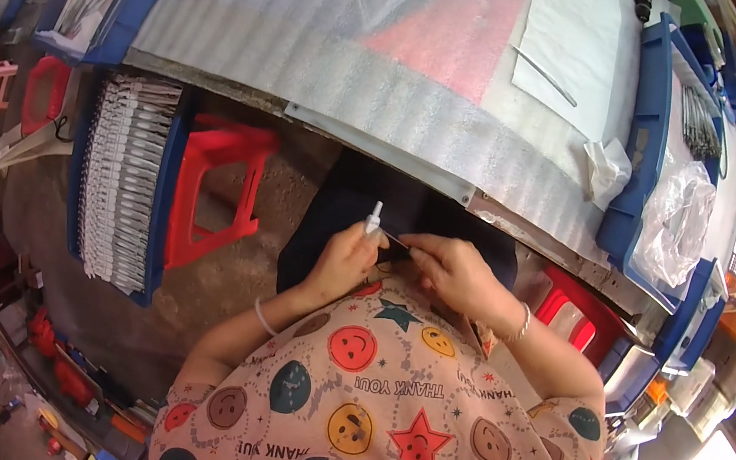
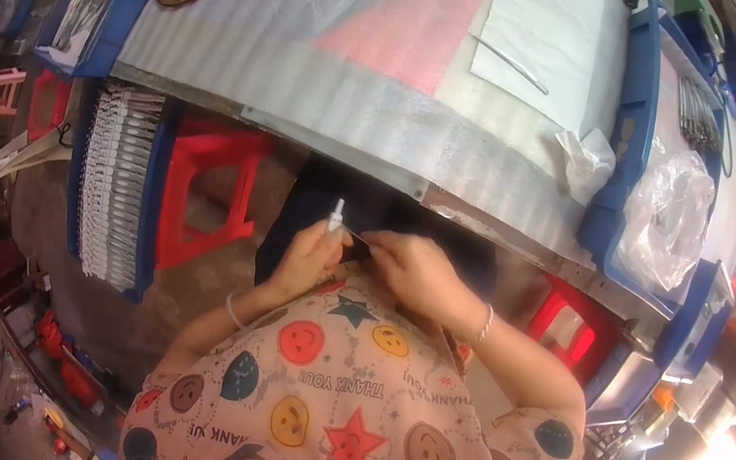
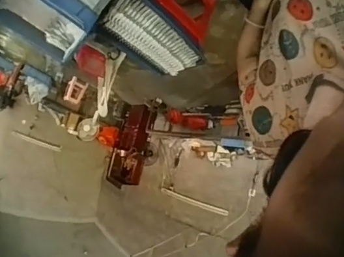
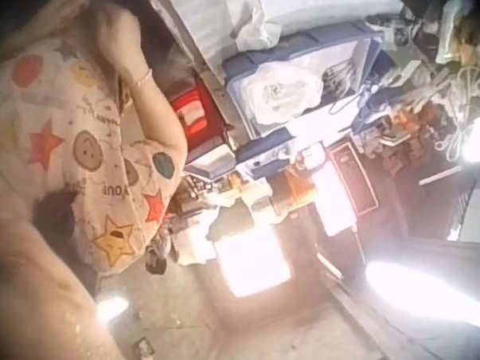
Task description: Assembling small hardware components by inserting metal pins into plastic housings at a workbench.
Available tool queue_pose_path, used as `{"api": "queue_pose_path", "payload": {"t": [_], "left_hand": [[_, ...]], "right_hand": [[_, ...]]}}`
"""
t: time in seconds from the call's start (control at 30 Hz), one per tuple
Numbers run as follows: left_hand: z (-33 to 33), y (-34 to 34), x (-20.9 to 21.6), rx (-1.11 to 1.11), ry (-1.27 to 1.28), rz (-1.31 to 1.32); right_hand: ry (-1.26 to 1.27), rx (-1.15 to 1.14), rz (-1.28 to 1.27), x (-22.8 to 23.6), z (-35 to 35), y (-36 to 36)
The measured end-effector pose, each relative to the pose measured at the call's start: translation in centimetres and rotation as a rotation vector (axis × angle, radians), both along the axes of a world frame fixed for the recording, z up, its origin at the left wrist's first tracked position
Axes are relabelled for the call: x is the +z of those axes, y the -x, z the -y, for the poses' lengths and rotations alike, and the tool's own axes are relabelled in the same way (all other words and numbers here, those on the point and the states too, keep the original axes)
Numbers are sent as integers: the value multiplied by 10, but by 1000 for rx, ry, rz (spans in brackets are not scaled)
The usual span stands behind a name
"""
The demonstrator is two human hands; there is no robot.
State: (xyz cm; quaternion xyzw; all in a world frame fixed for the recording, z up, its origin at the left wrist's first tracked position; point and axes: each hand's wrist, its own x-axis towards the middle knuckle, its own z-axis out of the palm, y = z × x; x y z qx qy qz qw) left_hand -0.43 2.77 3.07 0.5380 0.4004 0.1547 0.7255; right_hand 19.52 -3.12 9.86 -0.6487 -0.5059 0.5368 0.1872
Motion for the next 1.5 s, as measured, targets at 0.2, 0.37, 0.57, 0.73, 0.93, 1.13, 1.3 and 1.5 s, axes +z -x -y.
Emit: {"api": "queue_pose_path", "payload": {"t": [0.2, 0.37, 0.57, 0.73, 0.93, 1.13, 1.3, 1.5], "left_hand": [[-23, 16, 24, -115, 85, 138], [-33, 9, 48, -192, 136, 111], [-20, 9, 48, 79, 159, -72], [3, 10, 49, 23, -445, -121], [-7, 9, 43, 92, -476, -98], [-15, 10, 40, 74, -451, -89], [-15, 13, 40, 59, -476, -52], [-9, 17, 40, 13, -393, -52]], "right_hand": [[-287, 57, 85, 22, 10, 19], [-27, -167, -397, -15, -3, 39], [242, -312, -564, -31, -8, 51], [259, -213, -572, -22, 1, 46], [260, -179, -515, -28, -16, 48], [232, -210, -483, -29, -21, 53], [311, -181, -480, -22, -24, 49], [376, -205, -533, -15, -20, 50]]}}
